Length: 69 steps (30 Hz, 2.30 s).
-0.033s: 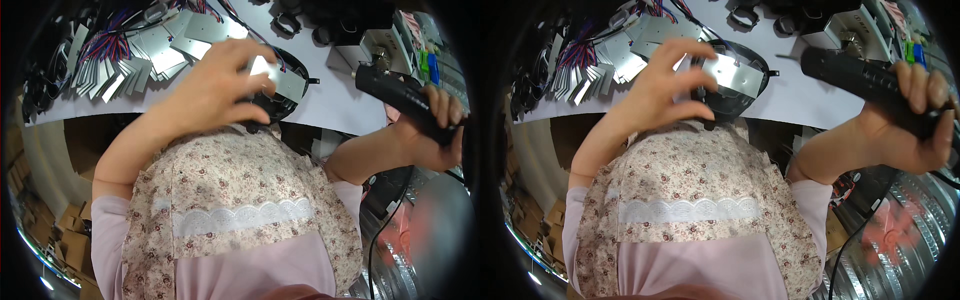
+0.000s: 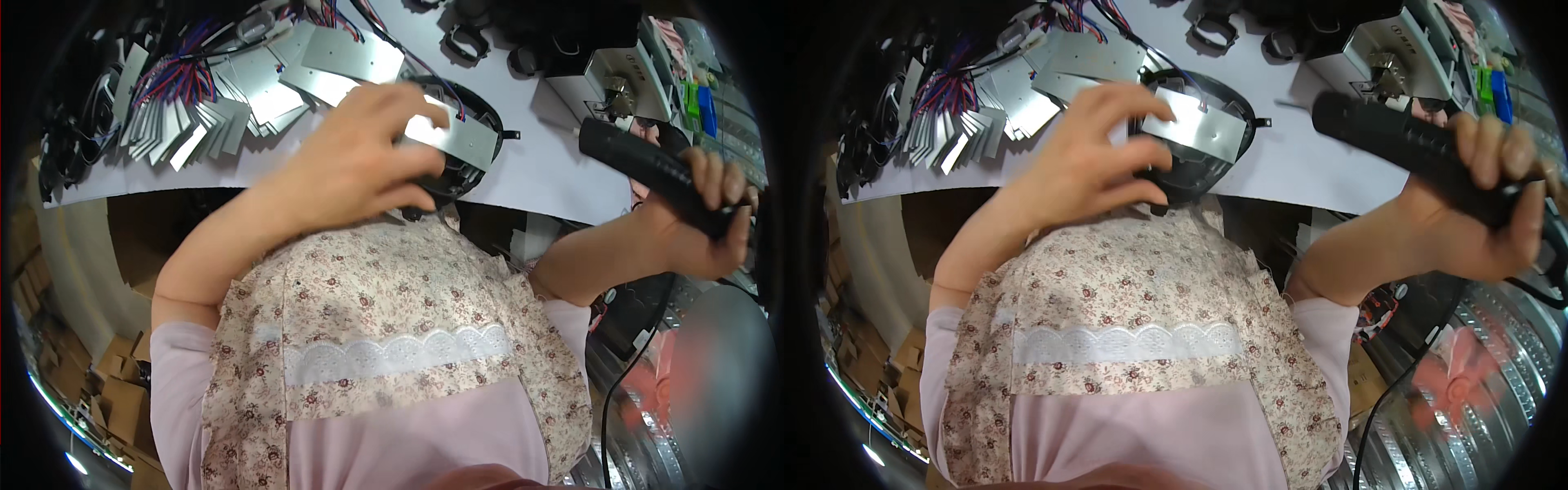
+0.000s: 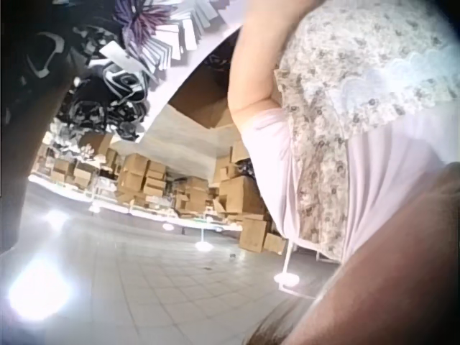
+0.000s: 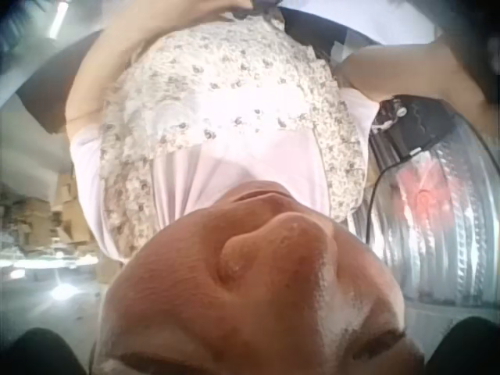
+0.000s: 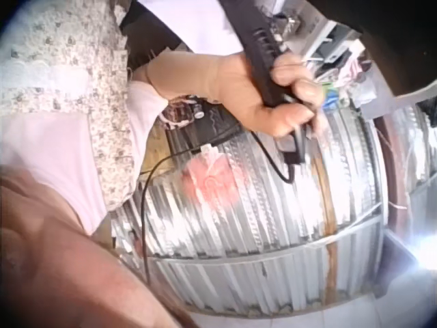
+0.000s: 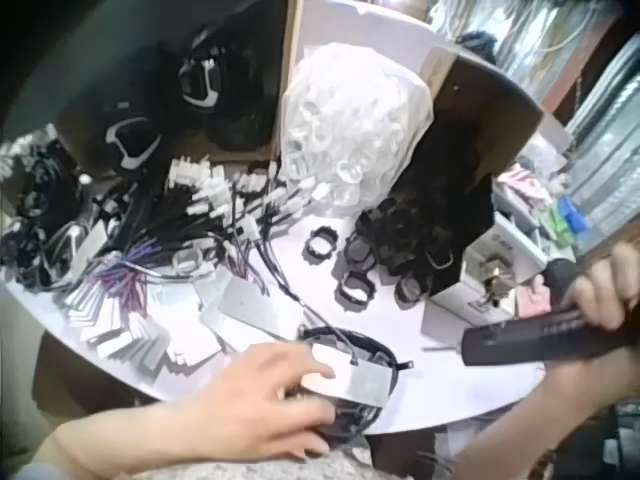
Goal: The person assembles plastic housings by inserting metal plates and wiring harnesses into them, then secures the components with a power screwdriver.
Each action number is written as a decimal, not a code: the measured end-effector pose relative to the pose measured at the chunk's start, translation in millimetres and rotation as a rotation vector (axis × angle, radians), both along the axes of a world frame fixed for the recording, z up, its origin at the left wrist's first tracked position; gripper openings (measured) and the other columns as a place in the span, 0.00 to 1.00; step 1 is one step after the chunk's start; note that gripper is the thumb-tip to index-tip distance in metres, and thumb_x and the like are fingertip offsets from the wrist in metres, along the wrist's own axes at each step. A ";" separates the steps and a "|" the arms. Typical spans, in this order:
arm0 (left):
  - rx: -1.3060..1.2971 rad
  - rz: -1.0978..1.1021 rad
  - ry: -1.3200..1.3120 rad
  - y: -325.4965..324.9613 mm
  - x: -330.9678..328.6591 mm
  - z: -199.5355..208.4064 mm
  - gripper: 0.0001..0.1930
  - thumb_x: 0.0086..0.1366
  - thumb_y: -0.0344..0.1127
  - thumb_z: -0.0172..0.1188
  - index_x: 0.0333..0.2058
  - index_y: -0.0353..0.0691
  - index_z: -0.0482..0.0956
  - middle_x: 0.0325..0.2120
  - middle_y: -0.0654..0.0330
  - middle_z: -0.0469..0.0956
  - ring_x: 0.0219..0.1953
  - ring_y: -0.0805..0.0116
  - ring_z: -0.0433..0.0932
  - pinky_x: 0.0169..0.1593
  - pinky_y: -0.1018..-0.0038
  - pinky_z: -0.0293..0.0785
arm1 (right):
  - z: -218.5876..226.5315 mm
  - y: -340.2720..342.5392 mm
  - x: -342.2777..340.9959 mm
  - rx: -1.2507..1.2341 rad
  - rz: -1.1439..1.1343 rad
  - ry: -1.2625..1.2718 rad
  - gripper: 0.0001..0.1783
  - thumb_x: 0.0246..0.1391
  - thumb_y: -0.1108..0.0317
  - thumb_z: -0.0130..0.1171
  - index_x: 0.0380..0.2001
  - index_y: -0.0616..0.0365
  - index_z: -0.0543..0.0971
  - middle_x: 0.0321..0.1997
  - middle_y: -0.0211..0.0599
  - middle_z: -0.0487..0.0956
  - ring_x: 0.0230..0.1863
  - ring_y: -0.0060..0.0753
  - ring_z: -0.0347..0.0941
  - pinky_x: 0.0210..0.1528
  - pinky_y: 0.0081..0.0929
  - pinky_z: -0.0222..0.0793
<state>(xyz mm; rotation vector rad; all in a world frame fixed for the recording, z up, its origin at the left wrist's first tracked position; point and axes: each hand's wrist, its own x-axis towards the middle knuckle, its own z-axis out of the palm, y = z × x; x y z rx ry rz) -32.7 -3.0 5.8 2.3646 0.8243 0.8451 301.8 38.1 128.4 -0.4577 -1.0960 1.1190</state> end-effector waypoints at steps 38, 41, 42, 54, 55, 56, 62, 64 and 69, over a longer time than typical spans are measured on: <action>-0.392 1.904 -0.095 -276.5 -247.6 -339.0 0.11 0.68 0.39 0.65 0.36 0.35 0.81 0.35 0.49 0.79 0.39 0.56 0.76 0.47 0.62 0.71 | -56.9 218.0 -289.5 -0.160 0.103 -1.275 0.33 0.43 0.64 0.70 0.54 0.63 0.76 0.31 0.35 0.81 0.20 0.25 0.79 0.27 0.22 0.77; -0.787 1.747 -0.133 -273.2 -242.2 -373.1 0.11 0.63 0.37 0.70 0.35 0.33 0.85 0.28 0.51 0.85 0.33 0.57 0.85 0.43 0.64 0.77 | -60.8 253.3 -326.5 -0.158 0.048 -1.602 0.20 0.44 0.56 0.69 0.35 0.61 0.85 0.25 0.40 0.85 0.27 0.33 0.84 0.38 0.32 0.79; -0.939 1.687 -0.131 -274.6 -242.3 -387.0 0.11 0.62 0.37 0.70 0.36 0.35 0.85 0.32 0.51 0.86 0.37 0.60 0.85 0.45 0.66 0.77 | -62.5 263.2 -336.0 -0.149 0.043 -1.729 0.20 0.45 0.55 0.69 0.34 0.62 0.85 0.25 0.42 0.86 0.27 0.34 0.84 0.38 0.34 0.79; -0.077 1.721 -0.680 -213.9 -300.9 -248.7 0.13 0.67 0.25 0.61 0.50 0.35 0.78 0.49 0.57 0.77 0.49 0.67 0.78 0.55 0.72 0.74 | -47.6 268.2 -313.0 0.033 0.100 -1.438 0.20 0.46 0.58 0.69 0.30 0.69 0.82 0.22 0.41 0.82 0.21 0.31 0.82 0.31 0.28 0.79; 0.028 1.712 -0.665 -194.7 -304.2 -212.5 0.13 0.68 0.25 0.61 0.51 0.34 0.77 0.48 0.57 0.77 0.49 0.68 0.78 0.55 0.73 0.74 | -38.4 257.1 -299.1 -0.031 0.139 -1.438 0.20 0.47 0.60 0.69 0.36 0.68 0.81 0.25 0.39 0.83 0.23 0.28 0.82 0.30 0.27 0.77; 0.133 1.700 -0.650 -173.7 -304.2 -170.1 0.14 0.69 0.25 0.60 0.52 0.33 0.76 0.47 0.58 0.77 0.50 0.69 0.78 0.55 0.74 0.74 | -28.2 244.5 -284.4 -0.095 0.179 -1.434 0.21 0.49 0.62 0.70 0.41 0.67 0.80 0.28 0.36 0.83 0.24 0.26 0.81 0.29 0.25 0.76; 0.236 1.365 -0.711 -104.3 -267.8 -30.4 0.10 0.72 0.24 0.57 0.51 0.34 0.76 0.50 0.58 0.77 0.50 0.70 0.77 0.55 0.75 0.73 | 6.5 122.7 -198.6 -0.025 0.261 -1.302 0.19 0.48 0.65 0.69 0.41 0.66 0.82 0.30 0.35 0.82 0.29 0.25 0.80 0.38 0.23 0.75; 0.316 1.086 -0.562 -76.1 -245.4 -6.4 0.07 0.71 0.22 0.58 0.47 0.33 0.79 0.48 0.59 0.78 0.48 0.70 0.77 0.54 0.75 0.74 | 4.8 90.5 -172.4 -0.230 0.312 -1.298 0.21 0.47 0.68 0.68 0.45 0.67 0.81 0.30 0.34 0.81 0.29 0.25 0.79 0.37 0.23 0.75; 0.083 0.650 -0.044 -1.6 -160.1 62.6 0.10 0.64 0.29 0.64 0.44 0.39 0.85 0.44 0.55 0.81 0.47 0.57 0.79 0.53 0.66 0.75 | -34.4 66.2 -132.3 -0.417 0.308 -1.275 0.22 0.44 0.68 0.68 0.42 0.66 0.77 0.28 0.35 0.80 0.27 0.24 0.77 0.34 0.24 0.74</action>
